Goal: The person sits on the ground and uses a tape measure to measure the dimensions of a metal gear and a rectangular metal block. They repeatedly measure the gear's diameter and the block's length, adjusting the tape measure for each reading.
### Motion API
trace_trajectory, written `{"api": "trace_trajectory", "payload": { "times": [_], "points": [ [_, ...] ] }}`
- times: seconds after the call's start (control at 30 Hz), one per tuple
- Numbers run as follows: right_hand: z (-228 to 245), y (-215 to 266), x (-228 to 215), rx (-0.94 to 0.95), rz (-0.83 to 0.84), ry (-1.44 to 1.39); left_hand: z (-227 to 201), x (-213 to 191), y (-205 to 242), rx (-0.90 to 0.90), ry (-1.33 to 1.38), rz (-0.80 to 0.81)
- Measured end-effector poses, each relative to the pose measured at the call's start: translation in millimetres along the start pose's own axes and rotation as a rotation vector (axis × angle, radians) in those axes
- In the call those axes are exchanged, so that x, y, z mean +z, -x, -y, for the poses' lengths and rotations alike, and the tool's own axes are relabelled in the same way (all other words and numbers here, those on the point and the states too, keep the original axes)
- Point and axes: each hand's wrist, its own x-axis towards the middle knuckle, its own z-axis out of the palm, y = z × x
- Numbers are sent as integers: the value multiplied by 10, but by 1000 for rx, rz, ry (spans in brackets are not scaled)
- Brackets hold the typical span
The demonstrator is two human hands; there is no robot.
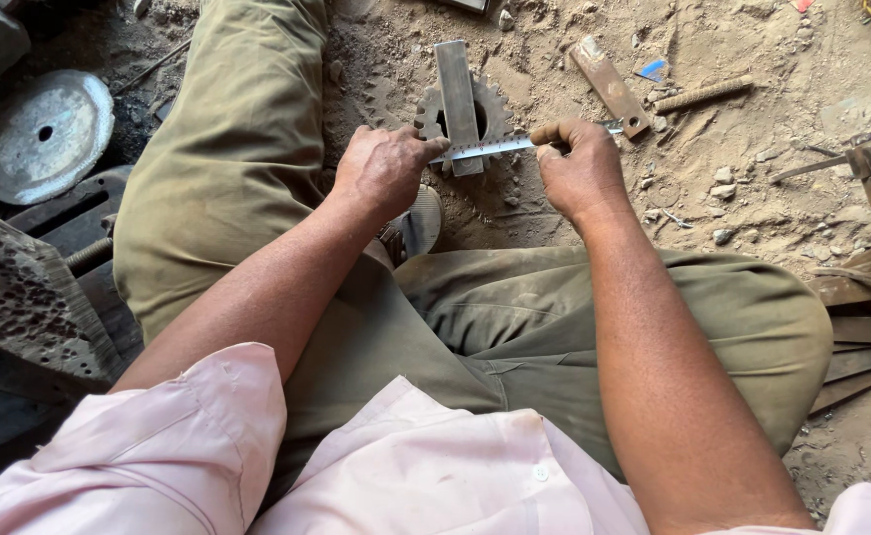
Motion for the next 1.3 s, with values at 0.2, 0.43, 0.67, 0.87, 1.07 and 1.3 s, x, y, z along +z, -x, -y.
{"api": "trace_trajectory", "payload": {
  "times": [0.2, 0.43, 0.67, 0.87, 1.07, 1.3],
  "points": [
    [2, -2, 109, -28, 0, 48, -3, 12, -14, 1, -12, 5],
    [-126, -97, 326, -41, -46, 60, -16, 35, -16, 3, -10, -41],
    [-293, -196, 568, 2, -39, 42, -24, 47, -37, 4, -65, 0],
    [-320, -233, 740, -53, -34, 34, -10, 50, -31, 13, -53, -11],
    [-362, -314, 784, -151, -25, 7, 0, 64, -20, 30, -33, -46],
    [-408, -362, 818, -258, -41, -9, 20, 99, -27, 44, -31, -86]
  ]
}}
